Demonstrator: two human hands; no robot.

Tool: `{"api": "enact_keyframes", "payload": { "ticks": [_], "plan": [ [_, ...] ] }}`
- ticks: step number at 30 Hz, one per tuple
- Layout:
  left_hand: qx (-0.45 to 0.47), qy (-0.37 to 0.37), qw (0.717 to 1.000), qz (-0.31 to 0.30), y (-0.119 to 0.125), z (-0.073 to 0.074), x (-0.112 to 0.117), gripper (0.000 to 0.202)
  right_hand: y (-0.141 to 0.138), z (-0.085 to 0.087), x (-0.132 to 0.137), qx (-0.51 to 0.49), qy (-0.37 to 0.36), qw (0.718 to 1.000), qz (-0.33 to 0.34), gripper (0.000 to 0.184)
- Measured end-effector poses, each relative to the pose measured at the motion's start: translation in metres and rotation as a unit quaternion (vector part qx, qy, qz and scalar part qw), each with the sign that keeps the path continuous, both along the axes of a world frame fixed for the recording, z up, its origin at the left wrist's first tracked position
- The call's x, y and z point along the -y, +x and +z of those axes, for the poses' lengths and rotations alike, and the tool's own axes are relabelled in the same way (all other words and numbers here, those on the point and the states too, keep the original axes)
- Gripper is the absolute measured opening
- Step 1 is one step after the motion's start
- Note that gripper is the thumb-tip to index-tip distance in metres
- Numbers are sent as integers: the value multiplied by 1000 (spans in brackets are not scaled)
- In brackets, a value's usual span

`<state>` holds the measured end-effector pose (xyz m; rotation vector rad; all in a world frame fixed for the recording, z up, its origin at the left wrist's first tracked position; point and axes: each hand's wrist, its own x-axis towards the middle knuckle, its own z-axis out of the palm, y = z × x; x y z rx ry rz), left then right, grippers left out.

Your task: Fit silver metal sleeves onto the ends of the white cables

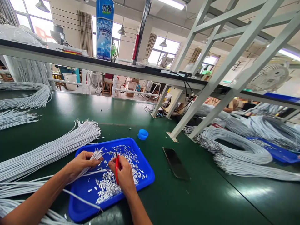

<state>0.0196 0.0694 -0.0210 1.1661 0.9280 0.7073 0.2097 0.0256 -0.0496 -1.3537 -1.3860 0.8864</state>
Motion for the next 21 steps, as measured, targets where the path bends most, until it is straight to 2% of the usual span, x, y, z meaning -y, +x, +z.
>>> {"api": "enact_keyframes", "payload": {
  "ticks": [4, 8, 12, 16, 21],
  "plan": [
    [5, -10, 999, 52, 1, 6, -1, 28, -3, 7, 5, 162, 10, 986, 28, 23],
    [14, 10, 998, 62, 1, 7, 0, 29, -4, 9, 6, 243, -5, 969, 31, 28],
    [16, 39, 997, 58, 1, 3, -1, 30, -4, 4, 6, 260, -29, 964, 41, 37],
    [-17, 68, 996, 45, 1, 0, 0, 32, -5, 3, 7, 250, -18, 967, 44, 42],
    [-57, 122, 990, 52, 2, 3, 2, 35, -6, 2, 8, 217, -10, 975, 54, 44]
  ]
}}
